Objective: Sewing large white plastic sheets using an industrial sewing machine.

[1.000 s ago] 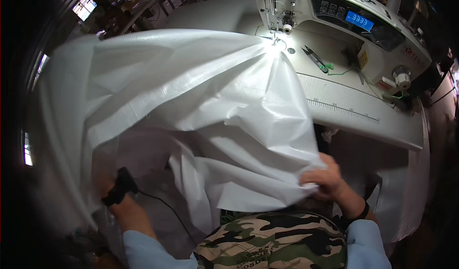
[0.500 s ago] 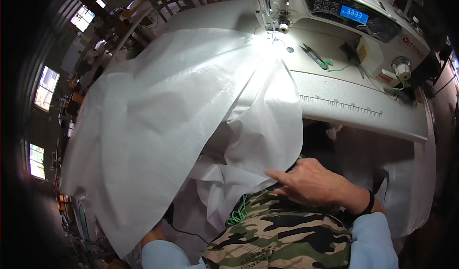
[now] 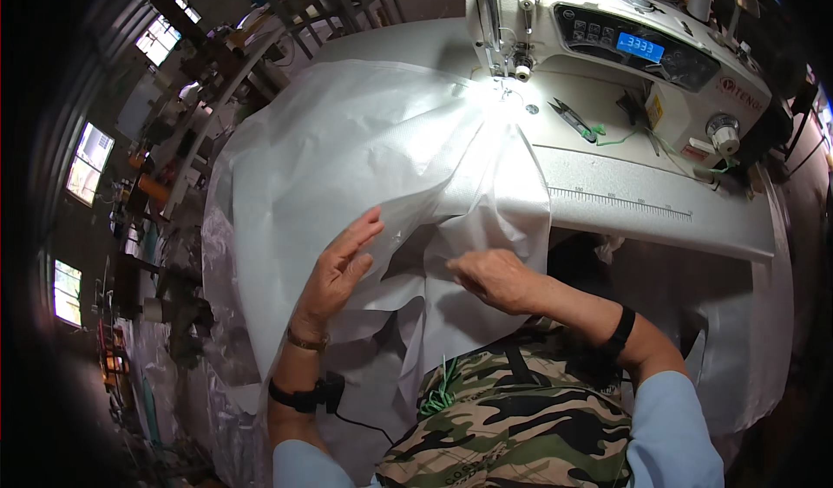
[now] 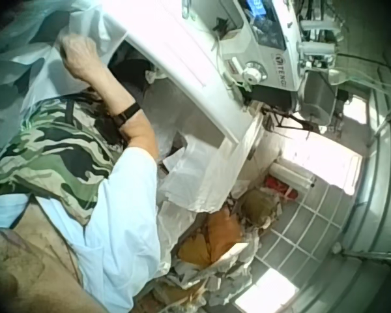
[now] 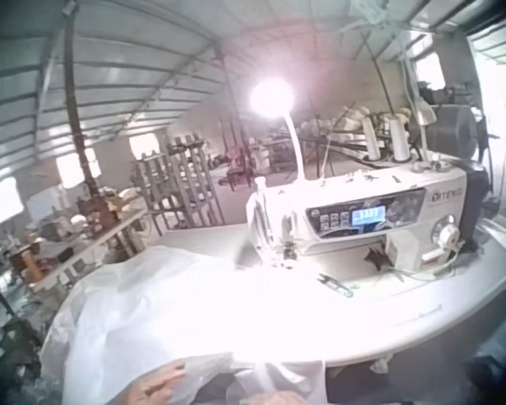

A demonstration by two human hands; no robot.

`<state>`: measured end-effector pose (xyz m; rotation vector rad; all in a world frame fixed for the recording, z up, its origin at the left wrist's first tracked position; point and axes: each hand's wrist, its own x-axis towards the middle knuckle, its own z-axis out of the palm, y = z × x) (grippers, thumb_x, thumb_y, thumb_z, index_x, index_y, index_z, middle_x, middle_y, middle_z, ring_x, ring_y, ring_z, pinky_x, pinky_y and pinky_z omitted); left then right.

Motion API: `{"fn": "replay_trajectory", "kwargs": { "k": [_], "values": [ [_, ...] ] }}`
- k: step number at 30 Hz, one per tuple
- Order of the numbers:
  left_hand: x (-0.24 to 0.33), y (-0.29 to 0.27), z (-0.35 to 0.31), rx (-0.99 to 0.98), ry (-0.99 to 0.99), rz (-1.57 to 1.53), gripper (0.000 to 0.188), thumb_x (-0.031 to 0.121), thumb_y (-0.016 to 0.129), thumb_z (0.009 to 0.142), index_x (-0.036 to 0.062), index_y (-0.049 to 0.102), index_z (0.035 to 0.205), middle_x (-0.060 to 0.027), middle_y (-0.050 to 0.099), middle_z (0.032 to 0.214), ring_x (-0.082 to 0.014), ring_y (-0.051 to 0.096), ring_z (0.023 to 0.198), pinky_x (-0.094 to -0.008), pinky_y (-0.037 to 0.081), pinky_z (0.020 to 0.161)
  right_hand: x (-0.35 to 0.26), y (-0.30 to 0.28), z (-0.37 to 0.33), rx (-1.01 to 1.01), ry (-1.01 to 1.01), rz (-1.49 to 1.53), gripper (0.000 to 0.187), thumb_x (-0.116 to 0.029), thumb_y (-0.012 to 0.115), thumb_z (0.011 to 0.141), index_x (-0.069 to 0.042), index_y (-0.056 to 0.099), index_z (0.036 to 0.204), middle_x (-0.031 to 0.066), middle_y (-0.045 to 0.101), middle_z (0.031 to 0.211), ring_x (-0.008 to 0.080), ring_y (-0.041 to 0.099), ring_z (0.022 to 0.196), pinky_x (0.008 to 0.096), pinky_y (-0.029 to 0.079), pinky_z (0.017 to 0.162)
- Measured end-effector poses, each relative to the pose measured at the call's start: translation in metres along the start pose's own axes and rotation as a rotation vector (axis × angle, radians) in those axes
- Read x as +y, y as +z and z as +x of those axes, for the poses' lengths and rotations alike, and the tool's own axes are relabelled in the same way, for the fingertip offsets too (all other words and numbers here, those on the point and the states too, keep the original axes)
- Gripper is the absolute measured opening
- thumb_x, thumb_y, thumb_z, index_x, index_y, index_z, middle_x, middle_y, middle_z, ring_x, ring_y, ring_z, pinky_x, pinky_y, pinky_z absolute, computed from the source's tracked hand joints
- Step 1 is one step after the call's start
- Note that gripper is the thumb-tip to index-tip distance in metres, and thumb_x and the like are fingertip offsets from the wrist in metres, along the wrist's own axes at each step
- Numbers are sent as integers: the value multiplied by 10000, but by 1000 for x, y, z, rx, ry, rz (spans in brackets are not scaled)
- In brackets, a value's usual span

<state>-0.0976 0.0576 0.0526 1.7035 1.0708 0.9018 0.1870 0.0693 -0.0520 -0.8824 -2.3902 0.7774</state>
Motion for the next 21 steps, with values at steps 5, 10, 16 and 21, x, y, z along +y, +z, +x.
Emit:
{"fn": "replay_trajectory", "kwargs": {
  "k": [5,10,16,21],
  "values": [
    [12,-26,17,77,139,524,396,99,573,940,46,604,1332,-151,449,1527,-311,395,1431,-415,303,1176,-20,-53,61,485,250,394,225,-163,543,969,30,612,1063,172,656,879,298,688,816,384,543,681],
    [25,-20,21,116,108,389,346,140,565,973,40,627,1298,-140,485,1500,-291,425,1406,-400,324,1161,-36,-46,73,412,651,1165,355,-160,522,989,77,573,1249,105,665,988,186,696,841,310,537,586],
    [42,41,9,127,204,200,280,-20,495,986,-46,653,1215,-163,618,1337,-203,583,1221,-303,451,1036,-35,22,93,497,690,1457,244,-194,534,988,21,586,1091,100,633,1021,179,709,827,261,489,533],
    [45,72,-3,123,139,99,266,-12,513,992,-43,655,1215,-143,655,1276,-171,610,1131,-290,479,989,-31,55,101,395,463,1643,85,-170,614,911,-98,651,885,-9,600,758,101,519,616,237,427,585]
  ]
}}
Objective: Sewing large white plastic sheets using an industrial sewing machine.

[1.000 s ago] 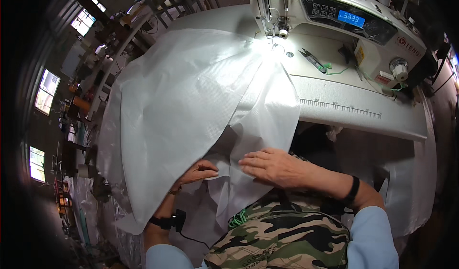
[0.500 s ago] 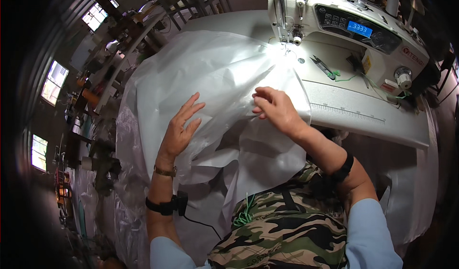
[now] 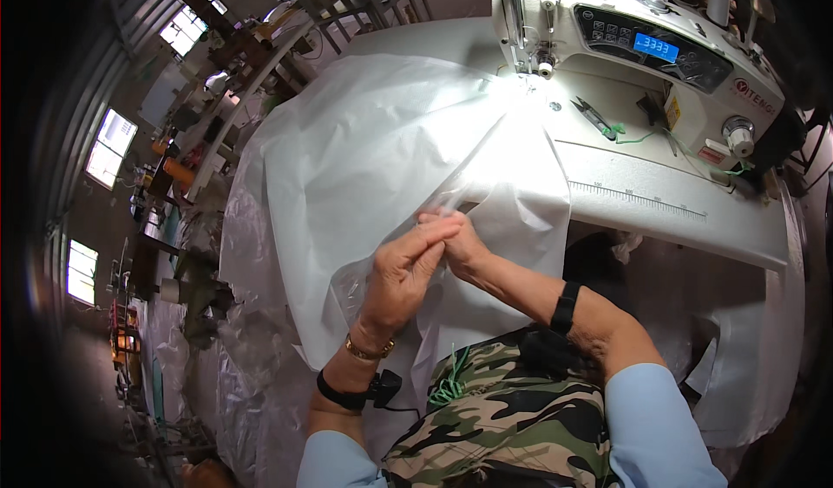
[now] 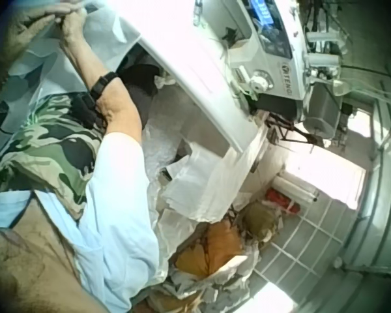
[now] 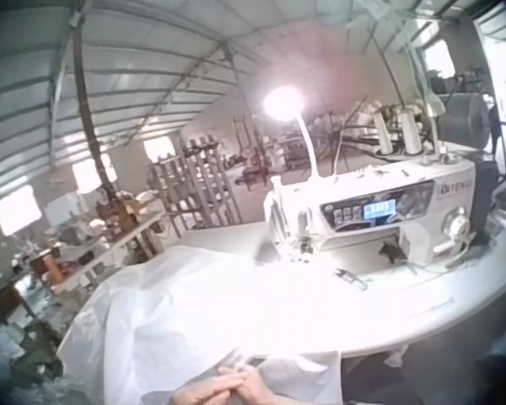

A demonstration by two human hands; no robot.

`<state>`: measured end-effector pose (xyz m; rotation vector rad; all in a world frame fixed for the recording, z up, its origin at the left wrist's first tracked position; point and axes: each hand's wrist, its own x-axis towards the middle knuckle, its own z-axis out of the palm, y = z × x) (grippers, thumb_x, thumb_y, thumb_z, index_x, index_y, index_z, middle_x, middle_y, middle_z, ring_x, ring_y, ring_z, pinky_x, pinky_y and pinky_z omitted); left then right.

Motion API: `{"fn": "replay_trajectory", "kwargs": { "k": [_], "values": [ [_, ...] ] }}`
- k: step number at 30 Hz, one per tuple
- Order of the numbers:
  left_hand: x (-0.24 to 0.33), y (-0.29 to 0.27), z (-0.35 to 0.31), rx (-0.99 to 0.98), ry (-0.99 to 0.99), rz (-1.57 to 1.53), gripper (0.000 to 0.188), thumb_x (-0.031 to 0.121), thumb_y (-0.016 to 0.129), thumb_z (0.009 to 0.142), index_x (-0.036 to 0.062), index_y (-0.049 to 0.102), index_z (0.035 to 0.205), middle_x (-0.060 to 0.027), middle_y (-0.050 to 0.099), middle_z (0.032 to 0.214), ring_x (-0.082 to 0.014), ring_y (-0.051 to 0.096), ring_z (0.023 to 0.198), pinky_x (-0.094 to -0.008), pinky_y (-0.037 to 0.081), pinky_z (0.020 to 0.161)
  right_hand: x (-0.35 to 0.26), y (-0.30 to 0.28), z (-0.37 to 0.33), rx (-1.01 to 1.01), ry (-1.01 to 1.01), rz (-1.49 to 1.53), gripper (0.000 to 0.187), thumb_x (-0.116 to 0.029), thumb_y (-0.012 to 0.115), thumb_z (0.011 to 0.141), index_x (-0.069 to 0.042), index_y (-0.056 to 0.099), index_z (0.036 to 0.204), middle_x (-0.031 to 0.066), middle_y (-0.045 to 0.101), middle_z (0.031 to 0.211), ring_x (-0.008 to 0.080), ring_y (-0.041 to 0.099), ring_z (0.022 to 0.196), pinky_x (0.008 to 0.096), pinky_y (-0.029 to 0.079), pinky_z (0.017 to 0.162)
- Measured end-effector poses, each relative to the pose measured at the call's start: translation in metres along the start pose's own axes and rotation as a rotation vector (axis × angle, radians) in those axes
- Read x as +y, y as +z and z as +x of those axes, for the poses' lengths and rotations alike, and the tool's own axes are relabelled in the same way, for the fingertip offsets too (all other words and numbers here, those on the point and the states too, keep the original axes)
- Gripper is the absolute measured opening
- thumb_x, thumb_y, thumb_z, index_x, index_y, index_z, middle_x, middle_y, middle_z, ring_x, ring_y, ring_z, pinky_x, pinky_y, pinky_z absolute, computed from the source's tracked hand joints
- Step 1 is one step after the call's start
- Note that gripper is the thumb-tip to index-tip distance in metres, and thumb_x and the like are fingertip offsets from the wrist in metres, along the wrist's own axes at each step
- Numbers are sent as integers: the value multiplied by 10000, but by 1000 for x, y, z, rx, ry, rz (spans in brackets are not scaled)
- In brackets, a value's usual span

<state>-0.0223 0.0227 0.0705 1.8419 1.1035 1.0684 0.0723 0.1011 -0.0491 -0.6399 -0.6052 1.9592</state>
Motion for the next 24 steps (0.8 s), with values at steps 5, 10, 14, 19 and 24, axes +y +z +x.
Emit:
{"fn": "replay_trajectory", "kwargs": {
  "k": [5,10,14,19,24],
  "values": [
    [-8,5,-16,10,35,64,283,10,522,989,-55,627,1244,-157,639,1286,-207,609,1160,-319,472,1003,-5,-44,-73,-424,191,-320,177,-185,636,950,-28,676,1022,22,648,893,116,610,815,282,503,778],
    [-36,13,-38,-89,-198,229,231,94,535,992,-47,639,1142,-162,682,1077,-226,665,986,-328,511,871,-23,-59,-120,-674,511,-366,292,-186,658,962,1,632,1183,57,667,946,138,637,929,290,519,841],
    [-67,-12,-104,-358,-375,513,222,202,567,959,-8,638,970,-202,651,853,-355,650,771,-415,498,703,-25,-63,-130,-618,502,-477,376,-275,513,1047,34,584,1248,117,705,995,123,648,782,252,543,761],
    [-102,-94,-213,-517,-882,842,375,356,605,899,-3,689,971,-235,681,922,-378,672,816,-446,513,729,-12,-73,-125,-630,436,-496,430,-334,490,1055,54,669,1097,111,709,1008,125,629,717,263,524,757],
    [-79,-201,-303,86,-689,1106,416,286,627,903,68,622,1257,-181,663,1205,-358,626,1108,-423,508,942,-3,-76,-119,-536,427,-373,452,-369,454,1060,-1,668,907,117,680,910,150,627,726,286,519,755]
  ]
}}
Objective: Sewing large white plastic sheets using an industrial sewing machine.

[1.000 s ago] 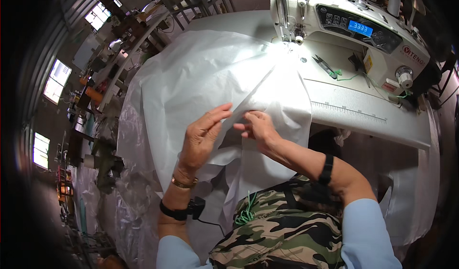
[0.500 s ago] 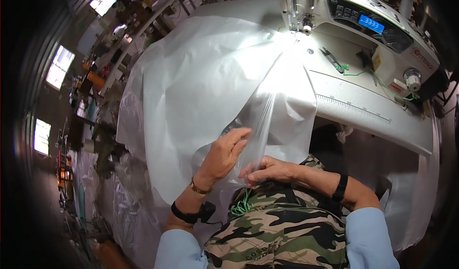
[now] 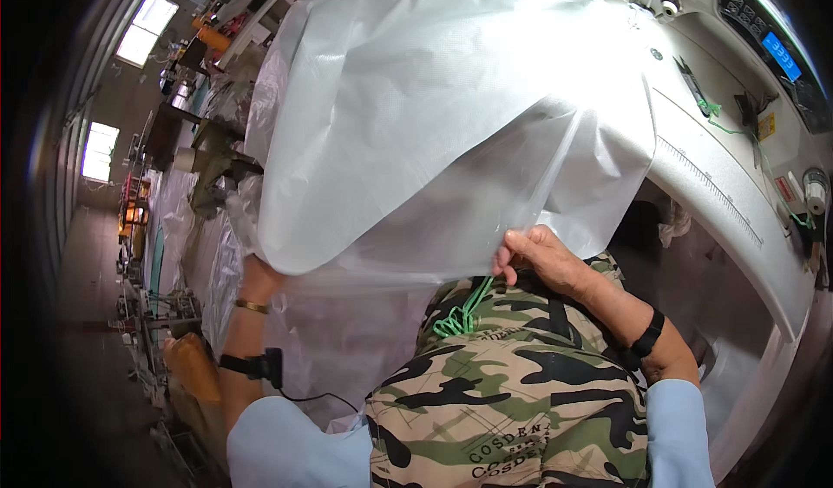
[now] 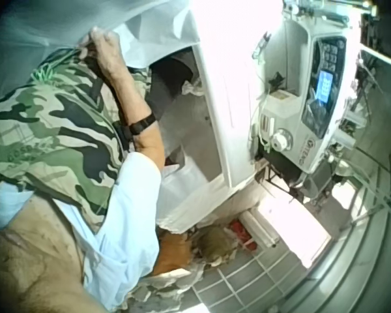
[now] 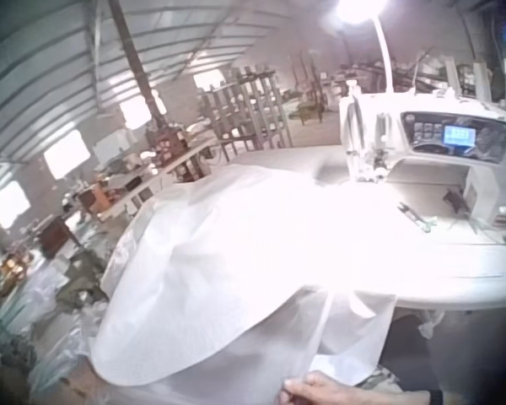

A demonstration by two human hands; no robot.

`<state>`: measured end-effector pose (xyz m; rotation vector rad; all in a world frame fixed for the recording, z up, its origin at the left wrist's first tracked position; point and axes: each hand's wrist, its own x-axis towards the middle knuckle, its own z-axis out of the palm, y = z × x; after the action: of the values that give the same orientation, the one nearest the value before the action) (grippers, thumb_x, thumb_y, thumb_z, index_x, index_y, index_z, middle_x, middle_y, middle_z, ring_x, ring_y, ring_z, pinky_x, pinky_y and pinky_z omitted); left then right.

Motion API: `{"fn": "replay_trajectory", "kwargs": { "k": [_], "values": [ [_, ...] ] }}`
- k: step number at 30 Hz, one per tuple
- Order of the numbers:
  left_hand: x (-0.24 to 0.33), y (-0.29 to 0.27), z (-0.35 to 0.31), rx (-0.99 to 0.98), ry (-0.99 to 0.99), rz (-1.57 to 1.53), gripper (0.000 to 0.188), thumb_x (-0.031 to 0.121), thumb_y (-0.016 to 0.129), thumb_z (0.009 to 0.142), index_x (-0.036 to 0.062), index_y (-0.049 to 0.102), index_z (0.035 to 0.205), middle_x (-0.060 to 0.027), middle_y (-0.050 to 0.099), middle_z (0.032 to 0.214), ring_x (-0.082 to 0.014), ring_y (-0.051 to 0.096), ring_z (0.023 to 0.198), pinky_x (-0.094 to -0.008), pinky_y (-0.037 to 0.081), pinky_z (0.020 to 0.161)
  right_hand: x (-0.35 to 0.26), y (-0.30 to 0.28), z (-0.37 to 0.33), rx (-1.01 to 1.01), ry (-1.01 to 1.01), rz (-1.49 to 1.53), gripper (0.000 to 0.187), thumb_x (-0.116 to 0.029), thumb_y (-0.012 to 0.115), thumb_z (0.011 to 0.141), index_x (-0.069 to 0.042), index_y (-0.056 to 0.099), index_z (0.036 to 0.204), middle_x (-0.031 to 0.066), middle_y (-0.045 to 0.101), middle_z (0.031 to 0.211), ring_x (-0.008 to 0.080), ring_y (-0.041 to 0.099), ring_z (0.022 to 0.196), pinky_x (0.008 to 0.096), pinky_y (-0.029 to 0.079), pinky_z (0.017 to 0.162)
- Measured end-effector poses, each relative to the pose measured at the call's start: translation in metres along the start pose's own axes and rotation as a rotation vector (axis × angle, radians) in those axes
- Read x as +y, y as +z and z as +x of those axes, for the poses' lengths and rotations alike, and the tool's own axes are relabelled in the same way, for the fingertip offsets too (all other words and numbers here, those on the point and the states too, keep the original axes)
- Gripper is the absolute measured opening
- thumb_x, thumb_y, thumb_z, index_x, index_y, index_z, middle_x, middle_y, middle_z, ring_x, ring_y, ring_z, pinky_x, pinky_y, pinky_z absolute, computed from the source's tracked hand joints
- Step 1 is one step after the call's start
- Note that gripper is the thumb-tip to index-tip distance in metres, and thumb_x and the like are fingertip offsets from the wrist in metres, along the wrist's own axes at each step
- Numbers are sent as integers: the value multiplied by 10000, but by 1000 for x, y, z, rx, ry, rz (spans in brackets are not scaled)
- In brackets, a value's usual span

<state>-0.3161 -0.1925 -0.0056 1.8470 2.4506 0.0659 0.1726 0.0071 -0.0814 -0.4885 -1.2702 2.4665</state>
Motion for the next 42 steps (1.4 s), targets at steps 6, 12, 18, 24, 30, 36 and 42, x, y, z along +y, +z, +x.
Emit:
{"fn": "replay_trajectory", "kwargs": {
  "k": [6,12,18,24,30,36,42],
  "values": [
    [-123,-89,-30,419,-537,91,423,238,641,885,87,619,1280,-163,656,1234,-347,620,1136,-427,490,983,-11,-5,-6,478,-145,-34,463,-384,476,1048,-44,579,752,102,634,685,137,534,511,266,441,529],
    [-145,-94,-24,431,-535,231,410,219,642,882,94,628,1272,-154,660,1231,-341,617,1144,-429,477,1009,-37,-1,-31,501,-612,-35,497,-435,443,1061,-6,638,900,115,687,742,122,581,553,231,464,513],
    [-67,-22,-11,172,-25,152,399,201,644,878,101,637,1265,-146,663,1228,-334,615,1152,-431,463,1034,-43,40,-20,116,-289,-228,506,-394,672,936,-22,583,1266,132,682,1138,144,653,883,299,535,724],
    [67,19,-42,-200,636,267,414,143,650,825,86,644,1236,-160,682,1157,-307,657,1065,-438,524,888,-50,47,8,102,82,-358,331,-313,563,1012,-8,679,960,51,663,792,96,592,653,257,460,549],
    [123,-35,-25,-662,-107,-294,257,129,620,867,38,682,1099,-217,668,958,-327,669,838,-430,499,731,-51,26,26,595,-104,137,413,-379,464,1057,-40,631,889,73,617,667,125,517,467,263,433,465],
    [206,-85,-45,-11,247,-423,275,80,719,854,-3,671,1112,-167,698,1064,-231,677,754,-339,534,666,-46,26,30,649,-131,316,416,-398,429,1068,-46,607,936,76,630,699,151,570,468,292,483,493],
    [274,13,-11,-120,207,-830,375,89,719,860,30,628,1219,-142,664,1201,-236,689,848,-329,547,717,-48,35,23,588,-153,305,391,-364,437,1070,-33,603,945,55,629,705,138,573,497,280,493,520]
  ]
}}
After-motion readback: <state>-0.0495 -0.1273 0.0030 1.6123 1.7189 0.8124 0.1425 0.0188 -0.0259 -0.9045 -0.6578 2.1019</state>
